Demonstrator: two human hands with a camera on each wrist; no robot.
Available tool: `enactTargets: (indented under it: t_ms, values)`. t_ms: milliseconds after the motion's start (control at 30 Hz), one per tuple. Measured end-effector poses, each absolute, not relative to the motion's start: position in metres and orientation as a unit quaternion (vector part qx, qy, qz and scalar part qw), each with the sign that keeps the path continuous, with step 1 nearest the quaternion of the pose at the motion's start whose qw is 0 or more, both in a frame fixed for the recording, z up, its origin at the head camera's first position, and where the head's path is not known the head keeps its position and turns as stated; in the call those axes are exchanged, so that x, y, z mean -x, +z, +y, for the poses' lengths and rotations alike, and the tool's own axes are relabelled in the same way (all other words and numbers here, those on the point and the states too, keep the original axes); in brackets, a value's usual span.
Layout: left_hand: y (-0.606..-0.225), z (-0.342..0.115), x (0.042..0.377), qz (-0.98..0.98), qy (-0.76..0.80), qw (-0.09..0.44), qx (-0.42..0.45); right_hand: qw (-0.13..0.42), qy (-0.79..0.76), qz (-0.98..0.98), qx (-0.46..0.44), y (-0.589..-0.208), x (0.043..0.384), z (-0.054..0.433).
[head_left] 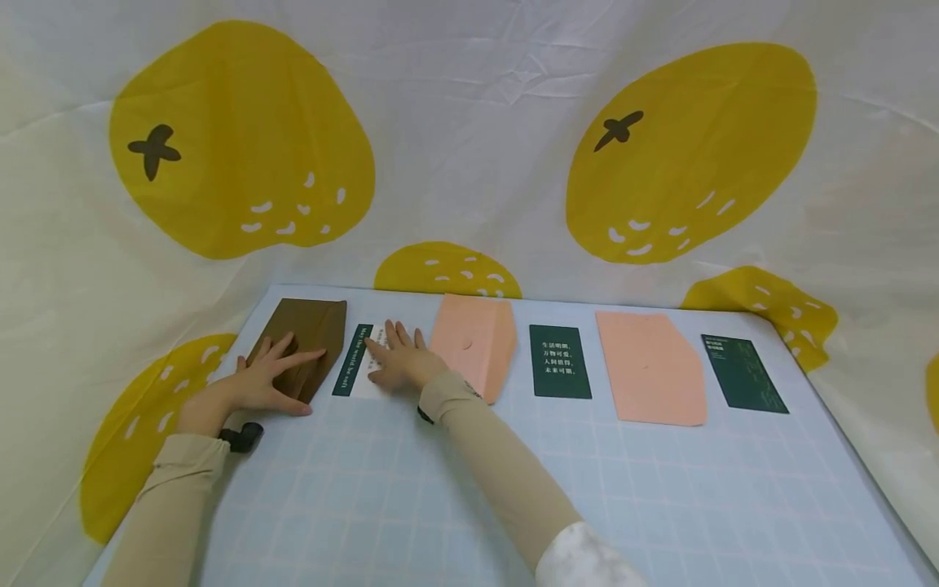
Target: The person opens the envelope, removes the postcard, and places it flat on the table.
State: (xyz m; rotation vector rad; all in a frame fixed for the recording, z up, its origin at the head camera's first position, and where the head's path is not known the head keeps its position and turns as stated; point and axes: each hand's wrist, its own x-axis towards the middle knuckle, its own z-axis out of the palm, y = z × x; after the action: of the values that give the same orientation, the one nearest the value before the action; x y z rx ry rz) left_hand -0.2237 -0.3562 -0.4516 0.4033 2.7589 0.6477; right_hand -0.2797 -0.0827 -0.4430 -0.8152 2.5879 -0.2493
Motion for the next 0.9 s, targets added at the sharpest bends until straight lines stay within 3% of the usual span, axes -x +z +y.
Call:
enactTargets:
  t_ms: [400,667,900]
  values:
    - [-0.453,-0.355,0.224,0.956,0.227,0.122,-0.142,0.204,-0.092,0.927,0.302,-0.437,0.283,-0.074]
    - [-0.452,-0.347,0.221,0.956,0.234,0.114,-0.132,0.178,-0.097,0.948,0.247,-0.427,0.261,-0.042]
    - [-0.45,-0.346,0.216,0.956,0.244,0.105,-0.125,0.224,-0.073,0.947,0.219,-0.429,0.249,0.005]
